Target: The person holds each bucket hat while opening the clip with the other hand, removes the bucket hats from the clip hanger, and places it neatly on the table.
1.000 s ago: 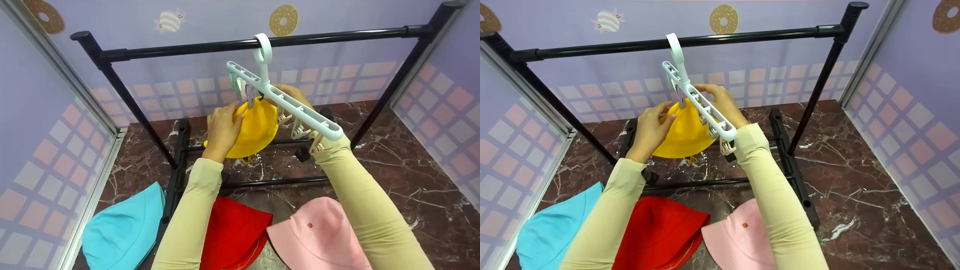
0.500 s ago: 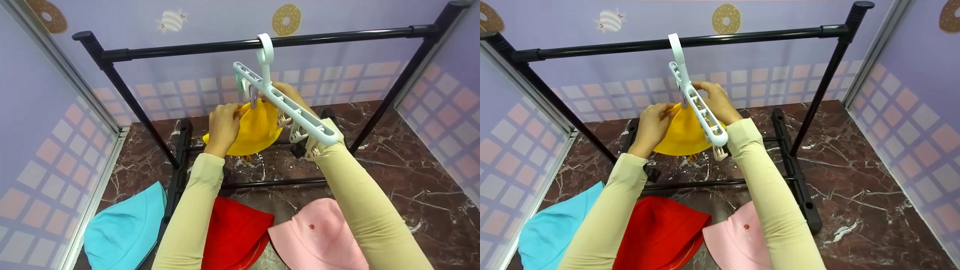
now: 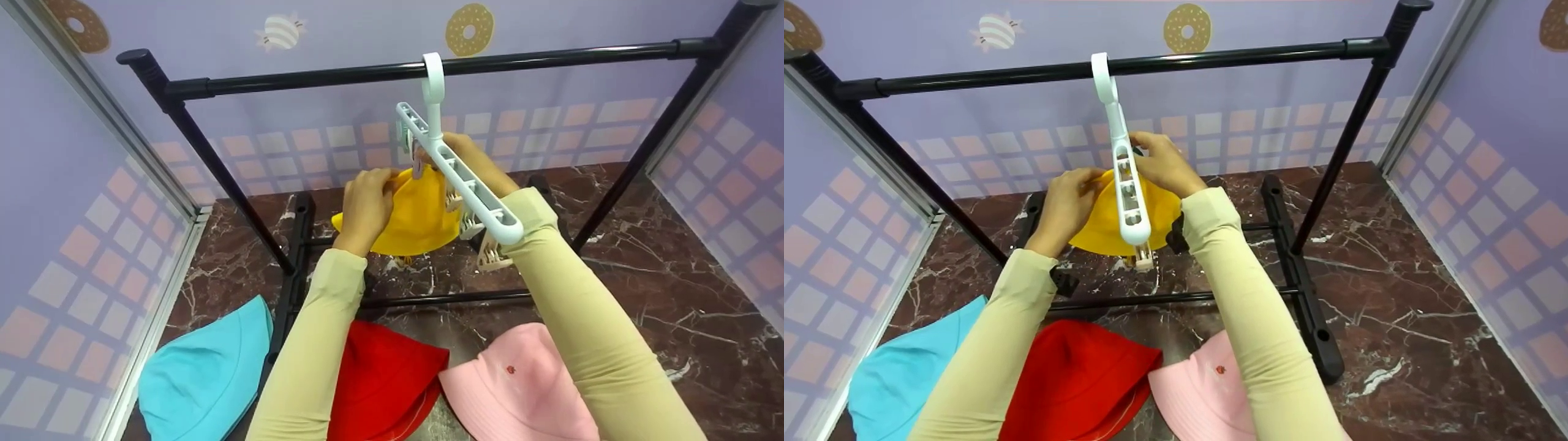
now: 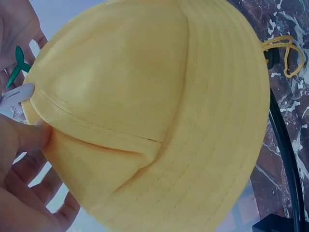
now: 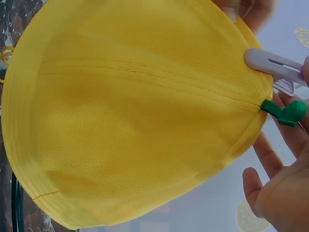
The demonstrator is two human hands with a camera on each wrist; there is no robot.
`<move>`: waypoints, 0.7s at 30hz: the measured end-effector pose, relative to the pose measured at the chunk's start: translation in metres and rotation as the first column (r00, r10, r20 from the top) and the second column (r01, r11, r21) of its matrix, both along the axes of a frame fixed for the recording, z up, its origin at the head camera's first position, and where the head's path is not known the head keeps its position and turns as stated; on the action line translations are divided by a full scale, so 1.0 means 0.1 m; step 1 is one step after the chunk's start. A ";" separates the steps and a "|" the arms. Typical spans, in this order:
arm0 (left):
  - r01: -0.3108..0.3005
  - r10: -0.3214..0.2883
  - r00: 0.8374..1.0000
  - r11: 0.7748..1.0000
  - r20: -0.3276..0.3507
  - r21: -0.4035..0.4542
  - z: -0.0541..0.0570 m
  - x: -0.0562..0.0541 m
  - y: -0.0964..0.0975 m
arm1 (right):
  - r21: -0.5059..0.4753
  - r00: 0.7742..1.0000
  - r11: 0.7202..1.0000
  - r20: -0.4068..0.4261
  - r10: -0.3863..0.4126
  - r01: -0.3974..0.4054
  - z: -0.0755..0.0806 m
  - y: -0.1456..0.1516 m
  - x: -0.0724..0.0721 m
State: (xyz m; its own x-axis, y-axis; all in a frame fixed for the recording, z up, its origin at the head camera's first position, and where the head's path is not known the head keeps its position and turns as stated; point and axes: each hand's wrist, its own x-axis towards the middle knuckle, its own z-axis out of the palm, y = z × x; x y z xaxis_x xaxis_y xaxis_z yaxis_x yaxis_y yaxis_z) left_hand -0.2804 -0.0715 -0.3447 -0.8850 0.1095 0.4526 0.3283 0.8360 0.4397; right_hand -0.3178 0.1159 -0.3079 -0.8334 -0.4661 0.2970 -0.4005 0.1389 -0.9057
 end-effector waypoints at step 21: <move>0.077 -0.077 0.997 0.994 -0.006 0.074 -0.02 -0.03 -0.02 | 0.077 0.987 0.988 0.086 -0.138 0.131 0.09 -0.02 0.00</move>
State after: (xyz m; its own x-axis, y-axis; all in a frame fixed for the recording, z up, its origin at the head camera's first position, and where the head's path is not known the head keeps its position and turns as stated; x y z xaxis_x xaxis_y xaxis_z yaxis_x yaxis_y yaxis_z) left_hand -0.2831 -0.0739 -0.3466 -0.8736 0.1433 0.4652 0.3921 0.7734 0.4981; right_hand -0.3174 0.1138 -0.2986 -0.9118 -0.3653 0.1875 -0.2905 0.2511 -0.9233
